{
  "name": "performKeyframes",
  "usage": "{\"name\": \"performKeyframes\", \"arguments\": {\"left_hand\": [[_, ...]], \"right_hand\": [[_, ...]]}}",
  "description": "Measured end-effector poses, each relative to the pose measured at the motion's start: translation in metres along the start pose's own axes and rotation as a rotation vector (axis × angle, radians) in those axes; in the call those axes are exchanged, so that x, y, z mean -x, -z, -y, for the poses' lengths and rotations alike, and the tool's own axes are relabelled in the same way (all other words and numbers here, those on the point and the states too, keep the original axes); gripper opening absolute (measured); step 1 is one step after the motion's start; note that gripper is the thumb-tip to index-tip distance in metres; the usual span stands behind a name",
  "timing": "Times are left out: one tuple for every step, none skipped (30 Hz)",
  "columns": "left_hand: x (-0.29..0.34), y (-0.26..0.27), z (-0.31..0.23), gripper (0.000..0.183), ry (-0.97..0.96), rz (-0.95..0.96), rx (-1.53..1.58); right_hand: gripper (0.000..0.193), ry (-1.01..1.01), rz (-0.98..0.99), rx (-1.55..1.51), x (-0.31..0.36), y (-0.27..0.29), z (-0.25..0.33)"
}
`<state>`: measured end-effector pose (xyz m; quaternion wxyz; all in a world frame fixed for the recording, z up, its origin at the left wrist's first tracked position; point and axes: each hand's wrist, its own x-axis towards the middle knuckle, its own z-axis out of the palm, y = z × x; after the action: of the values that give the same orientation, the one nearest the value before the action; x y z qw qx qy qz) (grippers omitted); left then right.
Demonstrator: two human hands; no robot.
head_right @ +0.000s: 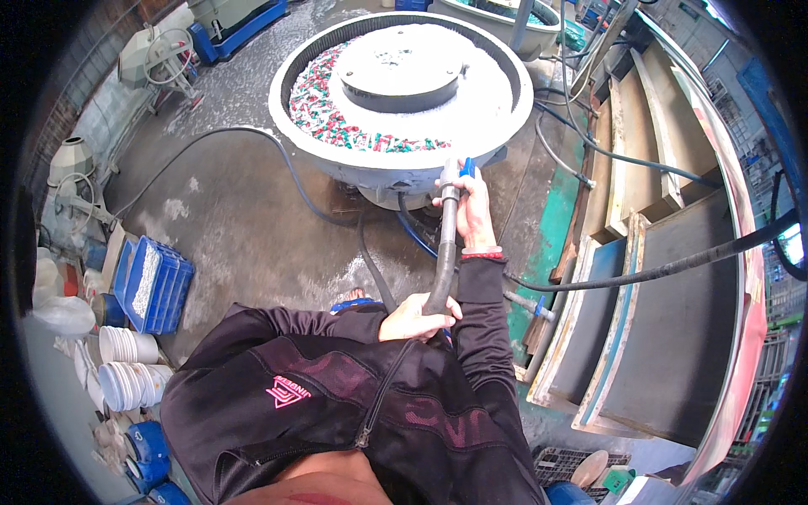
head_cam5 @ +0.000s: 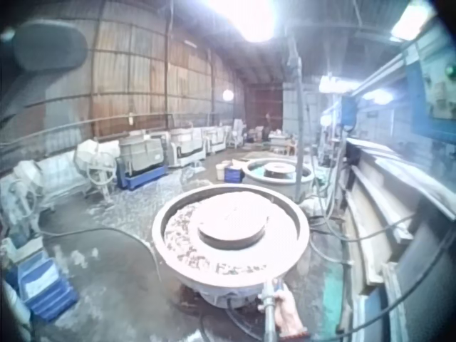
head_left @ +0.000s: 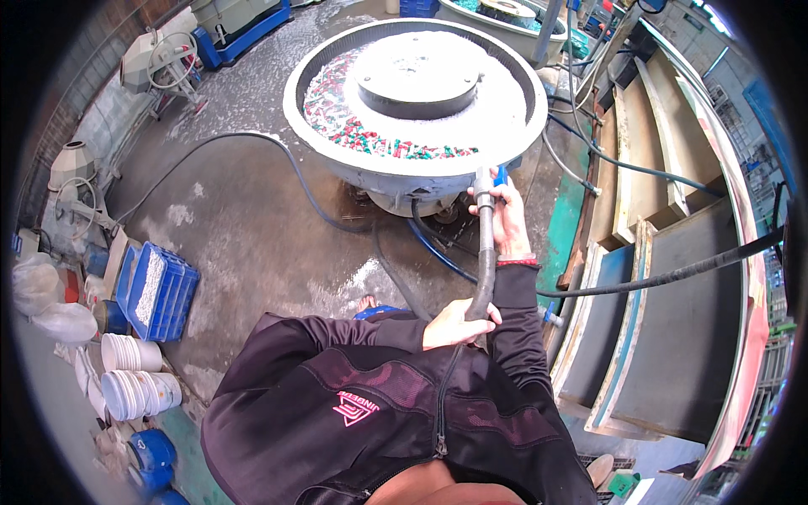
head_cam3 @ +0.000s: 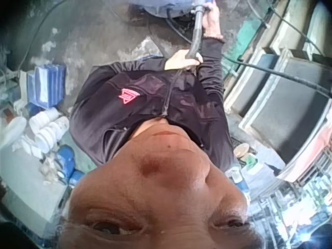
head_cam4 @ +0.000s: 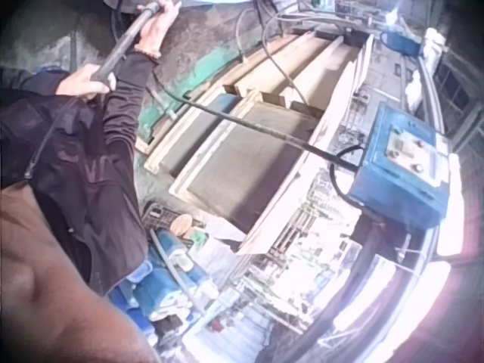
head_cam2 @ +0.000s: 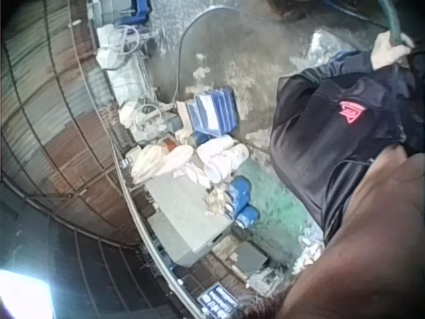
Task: The person uses a hose to spray water into a large industrial vibratory finishing bowl containing small colorful media parts, then uses their hand to pick out a small item from the moving media.
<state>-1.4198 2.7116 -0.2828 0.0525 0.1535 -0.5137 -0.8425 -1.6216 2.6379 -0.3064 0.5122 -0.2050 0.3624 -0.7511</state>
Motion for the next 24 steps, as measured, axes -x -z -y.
{"name": "performKeyframes", "arguments": {"left_hand": [[-0.001, 0.002, 0.0, 0.014, -0.001, -0.002, 0.013], [-0.002, 0.003, 0.001, 0.014, -0.001, -0.003, 0.026], [-0.002, 0.003, 0.005, 0.014, -0.004, -0.025, -0.039], [0.0, 0.001, 0.008, 0.014, -0.022, -0.034, -0.058], [0.0, 0.0, 0.009, 0.013, -0.04, -0.043, -0.077], [-0.002, 0.001, 0.008, 0.013, -0.061, -0.038, -0.064], [-0.003, 0.0, 0.007, 0.012, -0.076, -0.032, -0.05], [-0.004, 0.0, 0.006, 0.012, -0.091, -0.025, -0.037], [-0.004, 0.0, 0.007, 0.011, -0.085, -0.034, -0.015], [-0.005, 0.001, 0.008, 0.011, -0.078, -0.042, 0.006], [-0.006, 0.001, 0.009, 0.01, -0.072, -0.051, 0.028], [-0.008, 0.002, 0.008, 0.01, -0.035, -0.062, 0.055], [-0.009, 0.003, 0.005, 0.01, 0.006, -0.077, 0.083], [-0.009, 0.004, 0.003, 0.01, 0.047, -0.092, 0.109], [-0.009, 0.004, 0.005, 0.01, 0.044, -0.09, 0.112], [-0.009, 0.006, 0.005, 0.01, 0.032, -0.09, 0.116], [-0.008, 0.007, 0.005, 0.01, 0.02, -0.091, 0.119], [-0.004, 0.007, 0.004, 0.01, -0.008, -0.089, 0.036], [-0.004, 0.007, 0.005, 0.01, -0.011, -0.085, 0.027], [-0.004, 0.007, 0.006, 0.011, -0.013, -0.082, 0.017], [-0.004, 0.008, 0.007, 0.011, -0.015, -0.079, 0.007], [-0.002, 0.008, 0.003, 0.012, -0.023, -0.054, 0.023], [-0.002, 0.008, 0.003, 0.012, -0.017, -0.054, 0.026], [-0.003, 0.007, 0.003, 0.012, -0.01, -0.053, 0.028]], "right_hand": [[0.056, -0.023, -0.016, -0.001, -0.002, -0.001, -0.001], [0.056, -0.038, -0.025, -0.016, -0.001, -0.001, -0.002], [0.057, -0.033, -0.01, -0.02, 0.0, -0.002, -0.002], [0.057, -0.004, -0.001, -0.027, 0.002, -0.012, 0.002], [0.057, 0.025, 0.007, -0.035, 0.004, -0.021, 0.007], [0.058, 0.02, 0.04, -0.024, 0.002, -0.027, 0.011], [0.058, 0.016, 0.066, -0.018, -0.001, -0.03, 0.015], [0.059, 0.011, 0.093, -0.011, -0.004, -0.033, 0.016], [0.059, -0.016, 0.11, -0.018, -0.007, -0.033, 0.014], [0.058, -0.031, 0.112, -0.008, -0.011, -0.031, 0.009], [0.058, -0.047, 0.114, 0.002, -0.015, -0.029, 0.004], [0.057, -0.078, 0.072, 0.012, -0.017, -0.027, -0.001], [0.056, -0.109, 0.051, 0.011, -0.02, -0.021, -0.006], [0.056, -0.139, 0.032, 0.008, -0.023, -0.014, -0.013], [0.056, -0.169, 0.012, 0.005, -0.026, -0.008, -0.02], [0.054, -0.183, -0.029, -0.007, -0.026, -0.009, -0.022], [0.054, -0.165, -0.011, -0.005, -0.024, -0.008, -0.023], [0.054, -0.147, 0.007, -0.004, -0.022, -0.008, -0.023], [0.054, -0.131, 0.013, -0.004, -0.016, -0.01, -0.02], [0.053, -0.089, 0.005, 0.003, -0.015, -0.014, -0.014], [0.053, -0.059, 0.021, -0.001, -0.014, -0.017, -0.008], [0.053, -0.037, 0.021, 0.009, -0.013, -0.015, -0.005], [0.053, -0.015, 0.021, 0.018, -0.011, -0.011, -0.002], [0.052, -0.013, -0.011, 0.014, -0.008, -0.006, -0.002]]}}
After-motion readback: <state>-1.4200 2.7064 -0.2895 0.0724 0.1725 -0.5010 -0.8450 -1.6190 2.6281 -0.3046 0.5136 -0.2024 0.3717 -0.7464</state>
